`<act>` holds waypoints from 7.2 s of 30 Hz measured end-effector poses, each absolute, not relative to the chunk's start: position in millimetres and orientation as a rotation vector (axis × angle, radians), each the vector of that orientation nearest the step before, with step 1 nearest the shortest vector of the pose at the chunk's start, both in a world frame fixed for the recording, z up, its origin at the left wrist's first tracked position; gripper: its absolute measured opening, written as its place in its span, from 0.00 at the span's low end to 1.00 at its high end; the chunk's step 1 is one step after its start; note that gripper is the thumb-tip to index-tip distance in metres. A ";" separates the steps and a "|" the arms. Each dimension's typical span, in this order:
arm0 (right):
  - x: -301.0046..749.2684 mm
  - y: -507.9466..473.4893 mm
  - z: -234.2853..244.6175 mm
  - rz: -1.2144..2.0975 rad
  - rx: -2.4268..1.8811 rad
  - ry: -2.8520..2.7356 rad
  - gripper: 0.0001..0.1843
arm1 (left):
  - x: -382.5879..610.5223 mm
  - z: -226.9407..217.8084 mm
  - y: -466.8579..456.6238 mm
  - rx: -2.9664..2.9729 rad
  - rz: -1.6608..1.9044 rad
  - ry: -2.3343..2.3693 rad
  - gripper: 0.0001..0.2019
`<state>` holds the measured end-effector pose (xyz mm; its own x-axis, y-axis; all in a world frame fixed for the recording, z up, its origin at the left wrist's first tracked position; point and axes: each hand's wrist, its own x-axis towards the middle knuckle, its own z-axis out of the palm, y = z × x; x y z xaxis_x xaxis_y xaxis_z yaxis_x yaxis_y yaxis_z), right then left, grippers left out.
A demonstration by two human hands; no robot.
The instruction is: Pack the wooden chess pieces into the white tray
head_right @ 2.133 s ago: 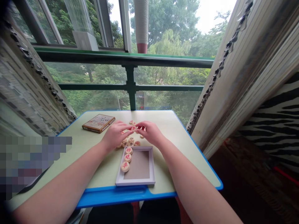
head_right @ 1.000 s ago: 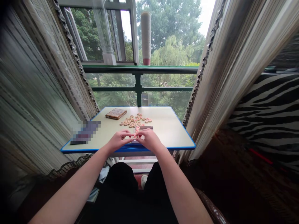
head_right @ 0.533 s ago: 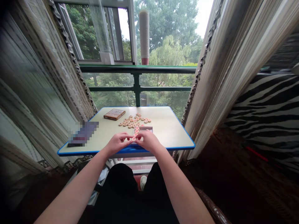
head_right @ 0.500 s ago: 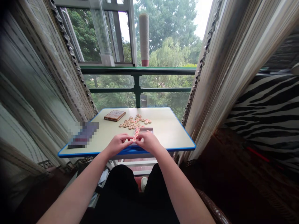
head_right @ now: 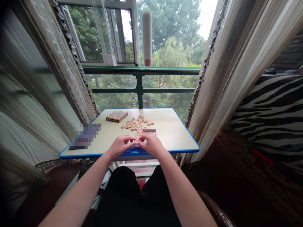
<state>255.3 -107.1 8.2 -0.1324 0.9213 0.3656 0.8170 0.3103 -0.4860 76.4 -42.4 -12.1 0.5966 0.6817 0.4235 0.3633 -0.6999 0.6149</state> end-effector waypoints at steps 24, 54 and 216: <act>260.9 -107.2 13.0 0.244 -1.611 -2.060 0.10 | 74.7 -11.0 -48.4 2.505 0.735 0.808 0.13; 331.2 -8.7 31.7 0.451 -1.738 -1.822 0.10 | 87.0 13.1 -23.8 2.372 0.946 0.999 0.18; 286.7 -61.6 24.4 0.274 -1.312 -1.794 0.15 | 109.2 13.8 -4.4 2.429 1.285 0.726 0.08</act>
